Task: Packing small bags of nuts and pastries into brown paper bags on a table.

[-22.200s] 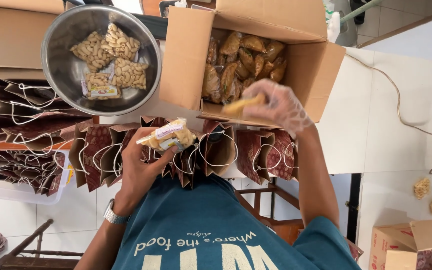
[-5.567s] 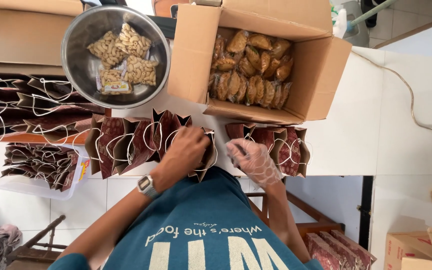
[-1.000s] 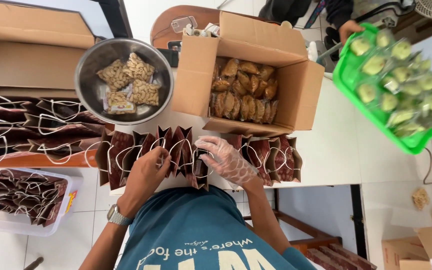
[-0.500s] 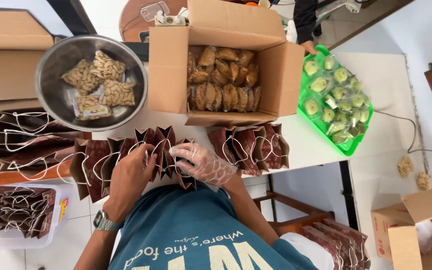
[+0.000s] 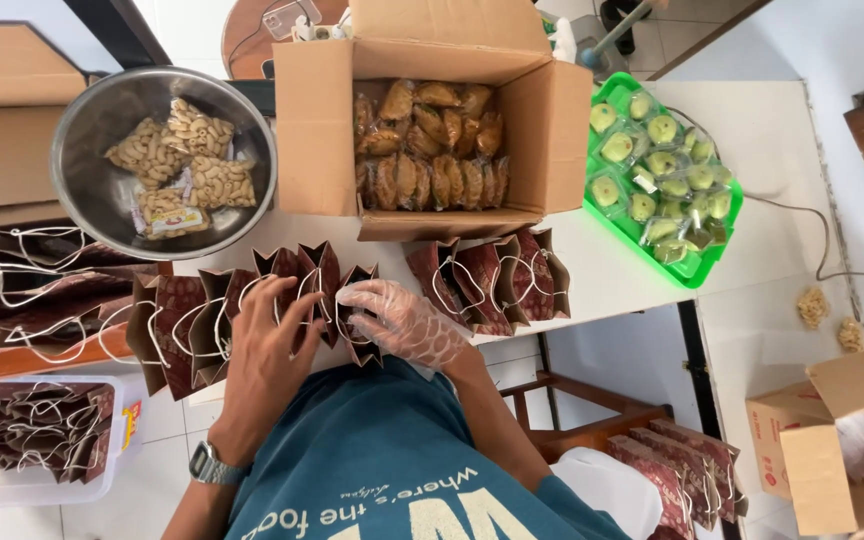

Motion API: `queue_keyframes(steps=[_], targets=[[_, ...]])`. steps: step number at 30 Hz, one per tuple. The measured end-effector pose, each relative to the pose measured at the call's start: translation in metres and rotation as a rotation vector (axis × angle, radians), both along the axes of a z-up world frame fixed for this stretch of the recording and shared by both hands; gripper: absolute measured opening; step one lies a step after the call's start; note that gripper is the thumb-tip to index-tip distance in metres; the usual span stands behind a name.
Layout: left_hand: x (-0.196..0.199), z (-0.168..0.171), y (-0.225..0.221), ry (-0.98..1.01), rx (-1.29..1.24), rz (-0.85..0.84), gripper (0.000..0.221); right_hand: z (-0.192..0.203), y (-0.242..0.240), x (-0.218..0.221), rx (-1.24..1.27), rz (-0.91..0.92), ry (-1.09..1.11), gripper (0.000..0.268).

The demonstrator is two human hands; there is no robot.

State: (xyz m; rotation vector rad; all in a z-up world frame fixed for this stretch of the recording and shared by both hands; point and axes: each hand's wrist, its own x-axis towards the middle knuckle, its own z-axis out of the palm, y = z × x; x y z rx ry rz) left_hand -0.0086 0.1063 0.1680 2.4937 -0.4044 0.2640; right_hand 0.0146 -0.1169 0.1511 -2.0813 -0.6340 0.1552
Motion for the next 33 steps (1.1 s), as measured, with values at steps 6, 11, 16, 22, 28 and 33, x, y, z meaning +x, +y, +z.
queue_keyframes(steps=[6, 11, 16, 22, 28, 33], targets=[[-0.029, -0.028, -0.012, 0.112, 0.147, -0.184, 0.050, 0.010, -0.015, -0.015, -0.044, -0.061, -0.002, 0.028], [-0.046, -0.048, -0.006, 0.057, 0.202, -0.217, 0.051, 0.008, -0.014, -0.030, -0.082, -0.238, -0.091, 0.026], [-0.046, -0.042, 0.008, 0.050, 0.209, -0.186, 0.043, 0.055, -0.052, -0.036, 0.100, -0.438, -0.016, 0.023], [-0.044, 0.005, 0.005, 0.051, 0.073, -0.107, 0.027, 0.062, -0.173, -0.022, 0.593, -0.957, -0.030, 0.024], [-0.041, 0.020, -0.039, 0.032, -0.016, -0.007, 0.022, -0.017, -0.330, 0.041, 0.893, -1.456, 0.122, 0.059], [-0.018, 0.023, -0.112, -0.034, -0.084, -0.054, 0.016, -0.228, -0.489, 0.100, 0.884, -1.456, 0.543, 0.035]])
